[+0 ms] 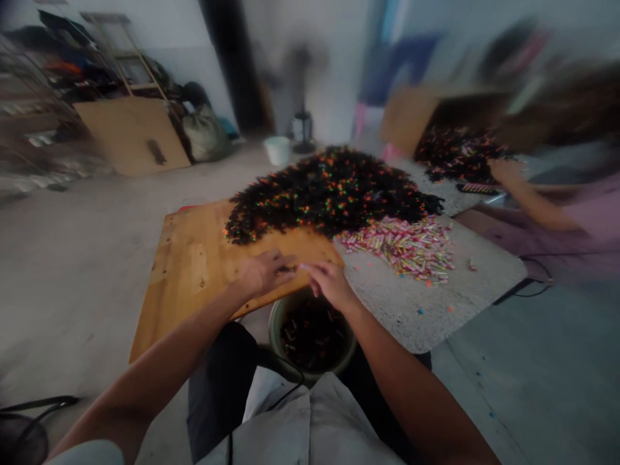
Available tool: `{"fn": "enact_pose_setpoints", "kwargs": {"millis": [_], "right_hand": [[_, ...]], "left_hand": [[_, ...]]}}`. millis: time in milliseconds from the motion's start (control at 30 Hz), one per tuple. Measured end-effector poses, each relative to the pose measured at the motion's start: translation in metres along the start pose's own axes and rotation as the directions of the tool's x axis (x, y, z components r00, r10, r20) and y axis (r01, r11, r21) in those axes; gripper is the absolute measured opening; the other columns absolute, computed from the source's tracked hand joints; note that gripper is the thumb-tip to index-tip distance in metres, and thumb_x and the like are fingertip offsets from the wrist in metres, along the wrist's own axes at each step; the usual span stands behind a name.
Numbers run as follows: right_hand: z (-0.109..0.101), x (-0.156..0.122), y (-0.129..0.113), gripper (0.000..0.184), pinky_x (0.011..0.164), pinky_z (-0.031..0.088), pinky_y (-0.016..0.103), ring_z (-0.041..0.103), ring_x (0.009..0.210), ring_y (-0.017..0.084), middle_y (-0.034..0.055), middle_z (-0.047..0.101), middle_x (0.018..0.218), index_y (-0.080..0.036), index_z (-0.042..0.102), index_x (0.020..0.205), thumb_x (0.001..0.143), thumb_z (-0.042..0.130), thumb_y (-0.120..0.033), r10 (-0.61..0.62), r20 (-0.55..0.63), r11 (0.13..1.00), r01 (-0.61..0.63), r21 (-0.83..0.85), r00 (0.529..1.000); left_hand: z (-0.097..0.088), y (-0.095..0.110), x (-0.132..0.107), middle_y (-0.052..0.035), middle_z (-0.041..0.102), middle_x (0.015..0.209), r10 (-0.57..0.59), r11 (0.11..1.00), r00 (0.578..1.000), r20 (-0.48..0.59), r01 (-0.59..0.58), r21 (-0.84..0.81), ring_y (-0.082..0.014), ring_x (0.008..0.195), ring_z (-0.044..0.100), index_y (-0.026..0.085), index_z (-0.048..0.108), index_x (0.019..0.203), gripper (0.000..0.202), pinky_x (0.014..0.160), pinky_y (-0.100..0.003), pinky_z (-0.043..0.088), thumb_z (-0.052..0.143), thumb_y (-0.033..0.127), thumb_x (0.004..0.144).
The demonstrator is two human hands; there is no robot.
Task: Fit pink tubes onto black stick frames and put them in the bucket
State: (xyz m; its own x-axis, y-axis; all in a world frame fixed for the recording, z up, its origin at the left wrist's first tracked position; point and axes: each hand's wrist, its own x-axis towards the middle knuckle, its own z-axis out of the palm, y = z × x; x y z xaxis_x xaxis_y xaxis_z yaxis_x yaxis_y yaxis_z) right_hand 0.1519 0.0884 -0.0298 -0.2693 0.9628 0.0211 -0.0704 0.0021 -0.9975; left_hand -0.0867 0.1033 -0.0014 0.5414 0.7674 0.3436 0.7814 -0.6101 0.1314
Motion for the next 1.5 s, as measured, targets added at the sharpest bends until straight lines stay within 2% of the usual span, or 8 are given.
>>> {"fn": "enact_pose_setpoints", "kwargs": {"millis": [633,833,933,1033,1133,1233,1367,1500], "right_hand": [[-0.013,-0.018,0.004,0.039,0.048,0.043,0.024,0.052,0.045,0.011,-0.0043,0.057,0.055,-0.019,0.079,0.104,0.094,0.065,-0.054,0.000,0.094,0.975,0.021,-0.221,0.996],[-0.030,-0.034,0.026,0.040,0.046,0.045,0.022,0.059,0.046,0.012,-0.0006,0.070,0.067,-0.018,0.077,0.109,0.091,0.070,-0.052,0.297,0.334,0.925,-0.183,-0.334,0.894],[-0.047,-0.035,0.041,0.043,0.049,0.048,0.024,0.065,0.051,0.015,0.0027,0.075,0.075,-0.018,0.076,0.116,0.088,0.073,-0.050,0.405,0.353,0.871,-0.238,-0.430,0.843],[-0.076,-0.013,0.048,0.030,0.056,0.050,0.026,0.067,0.058,0.016,0.0043,0.076,0.080,-0.018,0.077,0.108,0.096,0.060,-0.040,0.271,0.134,0.807,-0.149,-0.572,0.953],[-0.109,0.029,0.049,0.029,0.076,0.054,0.030,0.072,0.085,0.021,0.0093,0.078,0.100,-0.019,0.078,0.110,0.097,0.052,-0.024,0.017,-0.155,0.563,-0.138,-0.815,0.988],[-0.129,0.069,0.048,0.037,0.092,0.051,0.033,0.068,0.111,0.026,0.0152,0.072,0.126,-0.018,0.074,0.127,0.097,0.052,-0.018,-0.112,-0.202,0.306,-0.160,-0.939,0.973],[-0.130,0.088,0.052,0.041,0.087,0.051,0.033,0.070,0.102,0.025,0.0160,0.063,0.139,-0.021,0.072,0.135,0.100,0.050,-0.020,-0.019,-0.138,0.096,-0.135,-0.986,0.990],[-0.130,0.081,0.056,0.036,0.082,0.051,0.032,0.070,0.097,0.024,0.0153,0.062,0.137,-0.022,0.074,0.129,0.098,0.055,-0.023,-0.029,-0.137,0.033,-0.136,-0.990,0.990]], "left_hand": [[0.002,0.019,-0.001,-0.0107,0.068,0.099,0.006,0.997,0.999,0.035,-0.004,-0.074,-0.0228,0.084,0.066,0.028,0.076,0.125,0.053,0.072,-0.032,0.048,0.049,0.067,0.101],[0.030,0.026,-0.024,-0.0080,0.076,0.111,0.124,0.948,0.951,0.284,-0.029,-0.317,-0.0241,0.103,0.072,0.030,0.073,0.127,0.051,0.091,-0.034,0.055,0.054,0.067,0.099],[0.041,-0.002,-0.023,-0.0090,0.075,0.127,0.104,0.919,0.962,0.252,0.004,-0.395,-0.0252,0.119,0.068,0.027,0.071,0.131,0.051,0.105,-0.038,0.052,0.054,0.064,0.100],[0.047,-0.057,-0.008,-0.0116,0.073,0.129,-0.076,0.931,0.989,0.124,0.115,-0.347,-0.0247,0.122,0.066,0.022,0.073,0.126,0.042,0.112,-0.041,0.048,0.048,0.050,0.105],[0.046,-0.122,0.007,-0.0171,0.067,0.134,-0.359,0.927,0.933,0.014,0.358,-0.112,-0.0298,0.125,0.061,0.017,0.070,0.131,0.040,0.114,-0.049,0.045,0.051,0.034,0.100],[0.045,-0.168,0.011,-0.0168,0.058,0.143,-0.516,0.856,0.856,-0.001,0.516,0.022,-0.0324,0.131,0.054,0.019,0.063,0.143,0.050,0.113,-0.051,0.043,0.055,0.029,0.095],[0.055,-0.178,0.005,-0.0170,0.058,0.143,-0.526,0.850,0.848,0.062,0.526,0.019,-0.0343,0.129,0.055,0.019,0.067,0.138,0.046,0.111,-0.050,0.044,0.058,0.030,0.094],[0.070,-0.159,-0.004,-0.0165,0.063,0.137,-0.503,0.861,0.860,0.085,0.507,-0.034,-0.0340,0.128,0.055,0.019,0.070,0.131,0.039,0.113,-0.051,0.041,0.054,0.030,0.097]]}}
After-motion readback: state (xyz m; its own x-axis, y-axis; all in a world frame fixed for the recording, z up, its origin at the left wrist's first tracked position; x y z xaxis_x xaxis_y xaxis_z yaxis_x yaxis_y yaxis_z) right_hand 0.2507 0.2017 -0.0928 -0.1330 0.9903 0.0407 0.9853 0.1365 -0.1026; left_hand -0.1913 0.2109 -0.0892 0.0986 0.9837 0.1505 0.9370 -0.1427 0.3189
